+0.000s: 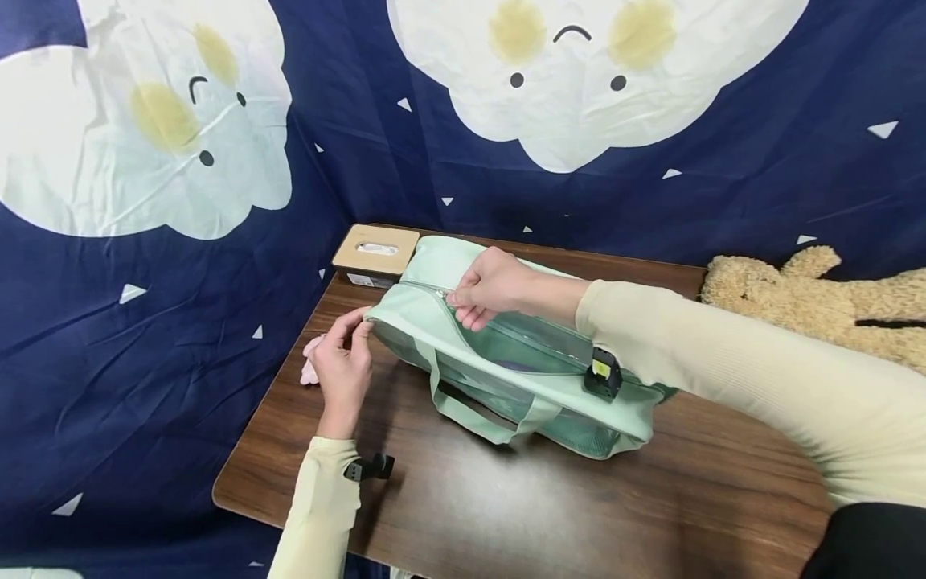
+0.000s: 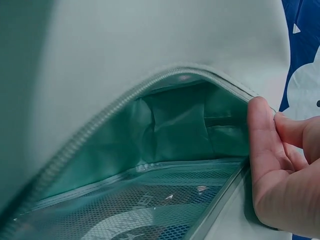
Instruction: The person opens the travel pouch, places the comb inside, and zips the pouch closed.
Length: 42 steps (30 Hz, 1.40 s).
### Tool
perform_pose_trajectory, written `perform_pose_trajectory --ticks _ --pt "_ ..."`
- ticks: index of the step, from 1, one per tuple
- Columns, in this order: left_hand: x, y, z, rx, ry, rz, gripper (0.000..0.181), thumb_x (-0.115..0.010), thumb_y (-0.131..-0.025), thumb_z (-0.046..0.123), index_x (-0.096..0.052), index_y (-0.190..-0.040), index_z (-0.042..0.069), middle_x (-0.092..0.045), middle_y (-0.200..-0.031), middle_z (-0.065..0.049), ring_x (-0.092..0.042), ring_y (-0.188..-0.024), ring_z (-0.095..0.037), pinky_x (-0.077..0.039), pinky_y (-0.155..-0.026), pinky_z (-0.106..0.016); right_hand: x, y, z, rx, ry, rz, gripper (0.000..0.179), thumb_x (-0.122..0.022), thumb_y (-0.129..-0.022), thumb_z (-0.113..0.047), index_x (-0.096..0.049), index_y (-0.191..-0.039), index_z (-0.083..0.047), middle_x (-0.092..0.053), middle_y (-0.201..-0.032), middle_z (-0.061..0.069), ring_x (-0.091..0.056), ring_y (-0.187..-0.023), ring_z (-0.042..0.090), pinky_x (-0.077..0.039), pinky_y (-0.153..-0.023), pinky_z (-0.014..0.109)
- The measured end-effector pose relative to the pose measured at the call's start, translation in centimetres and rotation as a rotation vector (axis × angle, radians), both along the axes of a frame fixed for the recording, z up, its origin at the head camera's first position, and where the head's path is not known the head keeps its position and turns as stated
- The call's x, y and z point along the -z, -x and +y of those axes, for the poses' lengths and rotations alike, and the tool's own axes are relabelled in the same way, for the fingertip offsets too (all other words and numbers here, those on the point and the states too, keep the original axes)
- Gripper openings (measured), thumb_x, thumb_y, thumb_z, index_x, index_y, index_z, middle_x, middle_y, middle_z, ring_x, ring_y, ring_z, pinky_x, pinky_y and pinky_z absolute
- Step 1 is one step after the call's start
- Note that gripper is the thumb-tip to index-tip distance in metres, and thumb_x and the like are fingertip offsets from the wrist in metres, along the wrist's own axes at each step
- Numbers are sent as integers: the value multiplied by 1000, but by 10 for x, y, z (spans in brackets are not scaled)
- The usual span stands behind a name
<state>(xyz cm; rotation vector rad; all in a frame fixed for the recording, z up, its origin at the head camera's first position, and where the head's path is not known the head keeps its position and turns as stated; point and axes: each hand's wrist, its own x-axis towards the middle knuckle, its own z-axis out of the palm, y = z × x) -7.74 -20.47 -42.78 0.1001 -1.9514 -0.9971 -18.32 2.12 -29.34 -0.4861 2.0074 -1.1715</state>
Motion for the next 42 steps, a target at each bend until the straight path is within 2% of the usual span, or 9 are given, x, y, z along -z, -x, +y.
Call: perform_pose_trajectory --ticks 7,10,13,16,22,30,42 --pt "0 0 0 -13 12 6 13 -78 -87 -2 -80 -100 1 -79 -91 -13 -73 -73 -30 -52 -67 -38 -3 -3 11 8 4 -29 19 -64 -101 -4 -69 -102 15 -72 -74 6 -69 -66 12 -61 -70 30" --pt "-1 0 0 -15 10 2 14 -78 -87 -2 -80 -100 1 -79 -92 -13 -74 -75 -31 -52 -68 -40 -4 -4 15 3 13 -25 19 -64 -101 -3 -69 -102 15 -71 -74 6 -69 -66 12 -61 -70 30" --pt "-2 0 1 -16 8 -5 14 -78 -87 -2 -80 -100 1 -79 -92 -13 -74 -75 -30 -52 -69 -36 -3 -4 18 -3 17 -18 20 -64 -101 -4 -70 -102 15 -72 -74 5 -69 -66 12 -61 -70 30" --pt "-2 -1 1 -9 3 -8 14 -78 -87 -3 -80 -101 1 -79 -93 -13 -74 -75 -29 -51 -70 -26 -3 -5 21 -5 20 -16 21 -65 -100 -4 -70 -103 16 -72 -75 6 -69 -66 12 -61 -70 30" --pt "-2 -1 1 -5 -3 -4 14 -77 -87 -3 -80 -101 1 -79 -93 -13 -73 -74 -28 -48 -71 -20 -4 -7 26 -19 24 -18 21 -65 -100 -4 -70 -105 16 -73 -75 6 -69 -67 12 -61 -69 29" --pt "-2 0 0 -9 -10 -2 14 -77 -88 -2 -80 -101 1 -79 -92 -13 -71 -72 -28 -48 -69 -21 -6 -12 38 -26 16 -7 20 -64 -100 -4 -70 -105 15 -73 -76 6 -69 -67 13 -61 -69 31" --pt "0 0 0 13 -25 -6 13 -75 -89 -5 -79 -101 -1 -79 -92 -14 -72 -74 -28 -47 -72 -13 -7 -17 52 -25 18 -11 21 -64 -100 -4 -70 -106 15 -72 -77 7 -69 -68 13 -61 -70 31"
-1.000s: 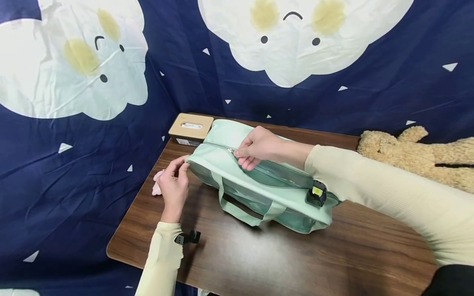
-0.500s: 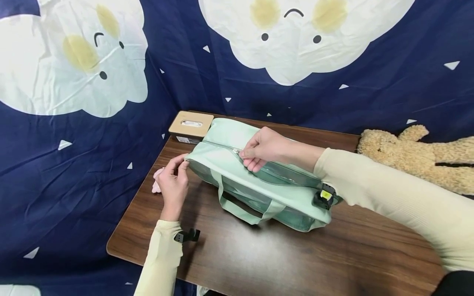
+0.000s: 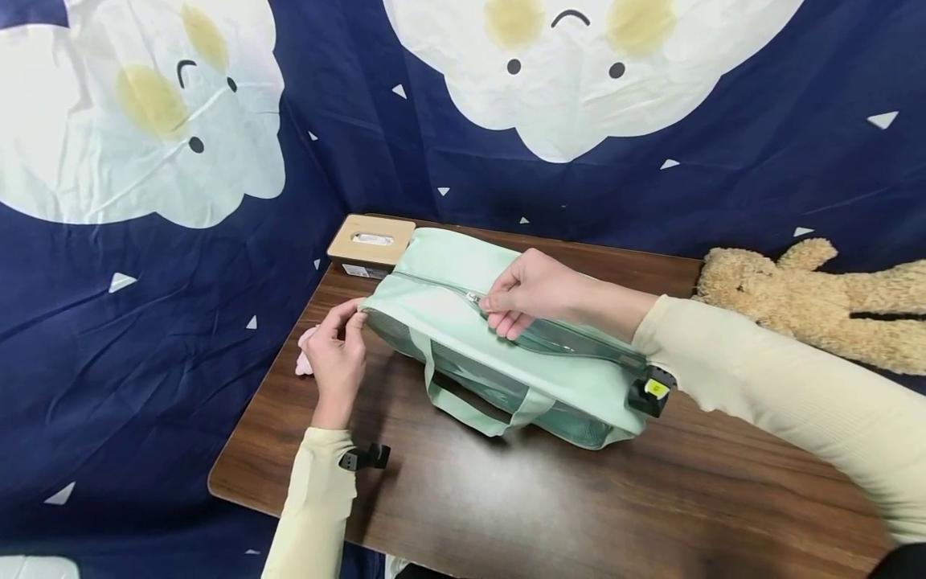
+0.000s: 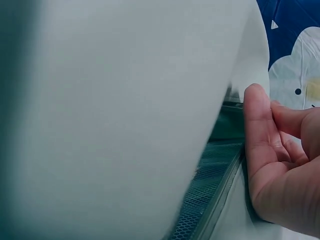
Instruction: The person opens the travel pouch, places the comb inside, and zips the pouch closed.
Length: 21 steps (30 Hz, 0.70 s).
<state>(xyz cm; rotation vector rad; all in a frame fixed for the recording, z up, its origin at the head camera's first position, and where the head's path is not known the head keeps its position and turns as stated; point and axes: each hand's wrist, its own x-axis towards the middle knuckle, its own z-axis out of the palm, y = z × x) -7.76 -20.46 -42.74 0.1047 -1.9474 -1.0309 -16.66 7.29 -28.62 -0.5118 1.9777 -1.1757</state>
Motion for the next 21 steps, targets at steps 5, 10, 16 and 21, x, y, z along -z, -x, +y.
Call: perform_pose_trajectory --ticks 5,10,16,21 --pt "0 1 1 -12 6 -1 14 -76 -87 -5 -79 -100 -1 -79 -91 -14 -71 -72 -27 -45 -70 -12 -1 -1 3 -4 10 0 20 -65 -100 -4 -70 -104 15 -73 -77 6 -70 -67 13 -62 -69 32" --pt "0 0 1 -18 11 -10 14 -77 -87 -5 -79 -101 0 -79 -92 -14 -70 -71 -26 -44 -69 -14 0 -1 6 -4 -9 4 21 -65 -100 -4 -70 -105 15 -73 -78 7 -70 -68 14 -62 -70 32" --pt "-1 1 1 -24 19 -7 13 -77 -87 -3 -79 -100 -1 -79 -92 -14 -69 -69 -26 -45 -67 -17 -2 -2 12 -9 -17 22 20 -65 -100 -3 -70 -107 15 -73 -78 8 -70 -69 14 -62 -70 32" --pt "0 0 0 -21 9 -6 13 -76 -88 -4 -79 -100 -2 -79 -92 -15 -70 -71 -27 -44 -70 -12 -5 -6 16 -8 -12 17 20 -65 -99 -3 -71 -107 14 -73 -79 7 -70 -69 14 -62 -70 32"
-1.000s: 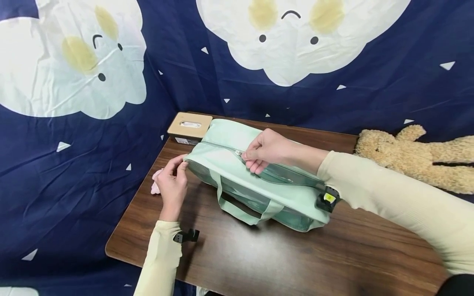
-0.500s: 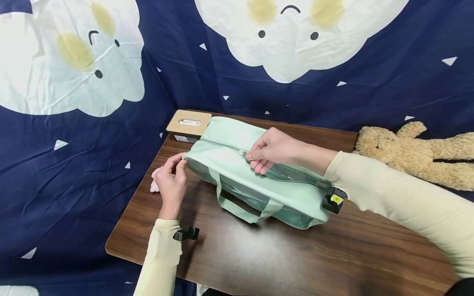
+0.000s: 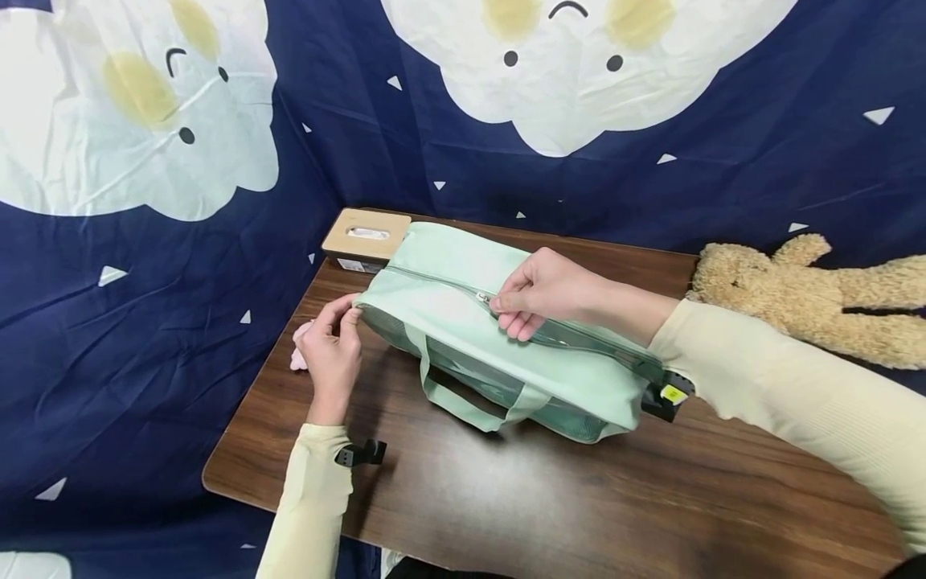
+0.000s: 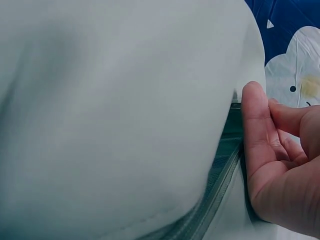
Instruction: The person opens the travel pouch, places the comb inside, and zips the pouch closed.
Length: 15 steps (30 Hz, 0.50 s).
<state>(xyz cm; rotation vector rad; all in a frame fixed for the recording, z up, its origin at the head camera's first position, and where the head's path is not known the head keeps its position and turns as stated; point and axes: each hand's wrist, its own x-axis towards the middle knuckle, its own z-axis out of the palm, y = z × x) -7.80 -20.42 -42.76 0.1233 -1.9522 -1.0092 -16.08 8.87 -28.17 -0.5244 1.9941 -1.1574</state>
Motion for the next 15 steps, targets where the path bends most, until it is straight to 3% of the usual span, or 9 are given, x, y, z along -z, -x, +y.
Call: perform_pose_trajectory --ticks 15 --pt "-1 -1 2 9 -18 5 12 -76 -88 -4 -78 -100 -3 -79 -93 -17 -70 -72 -27 -43 -71 -10 1 -7 15 7 13 -11 21 -66 -99 -4 -71 -109 14 -73 -80 7 -70 -70 14 -62 -70 33"
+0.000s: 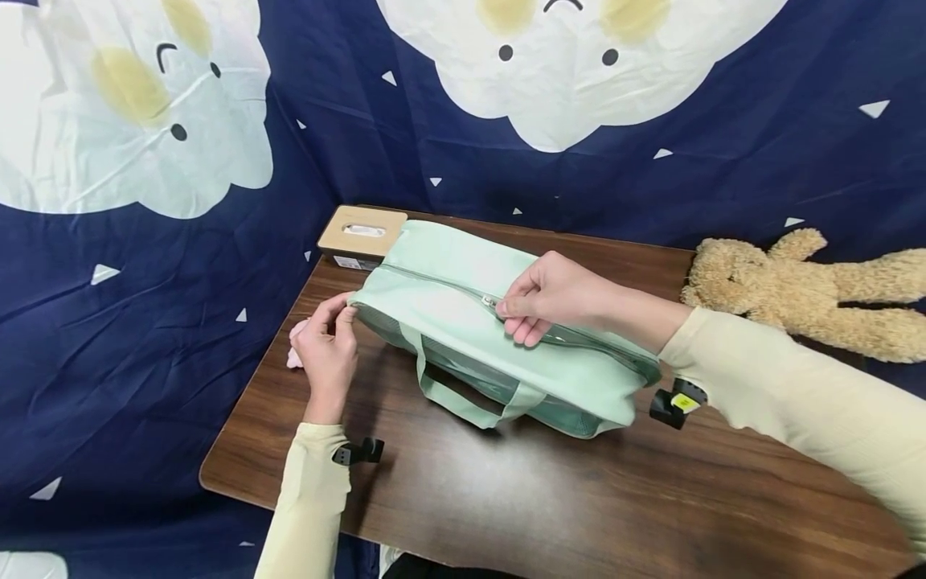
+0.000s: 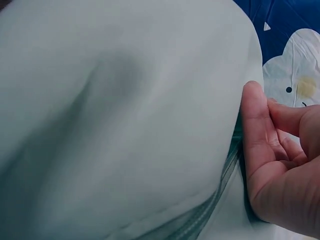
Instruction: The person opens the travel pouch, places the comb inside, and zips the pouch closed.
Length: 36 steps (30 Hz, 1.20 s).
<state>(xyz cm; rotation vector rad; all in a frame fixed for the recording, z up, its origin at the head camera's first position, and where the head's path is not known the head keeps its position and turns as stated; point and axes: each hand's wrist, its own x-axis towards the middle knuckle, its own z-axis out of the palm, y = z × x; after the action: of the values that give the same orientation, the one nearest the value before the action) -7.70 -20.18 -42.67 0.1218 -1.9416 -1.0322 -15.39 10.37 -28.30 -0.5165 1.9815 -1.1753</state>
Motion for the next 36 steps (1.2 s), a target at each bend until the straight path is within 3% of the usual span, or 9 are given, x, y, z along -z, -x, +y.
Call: perform_pose_trajectory --ticks 24,36 --pt "0 0 0 1 -6 -24 12 -75 -89 -3 -79 -101 -2 -79 -93 -16 -67 -70 -26 -42 -69 -11 1 -3 28 -14 -7 9 19 -65 -99 -3 -71 -108 14 -74 -83 10 -71 -72 15 -62 -72 34" --pt "0 -1 -1 -4 -1 -18 12 -76 -88 -5 -78 -100 -3 -78 -92 -17 -68 -70 -27 -42 -70 -9 1 -6 36 19 -55 -4 19 -66 -99 -3 -72 -109 13 -74 -82 9 -71 -72 15 -62 -71 33"
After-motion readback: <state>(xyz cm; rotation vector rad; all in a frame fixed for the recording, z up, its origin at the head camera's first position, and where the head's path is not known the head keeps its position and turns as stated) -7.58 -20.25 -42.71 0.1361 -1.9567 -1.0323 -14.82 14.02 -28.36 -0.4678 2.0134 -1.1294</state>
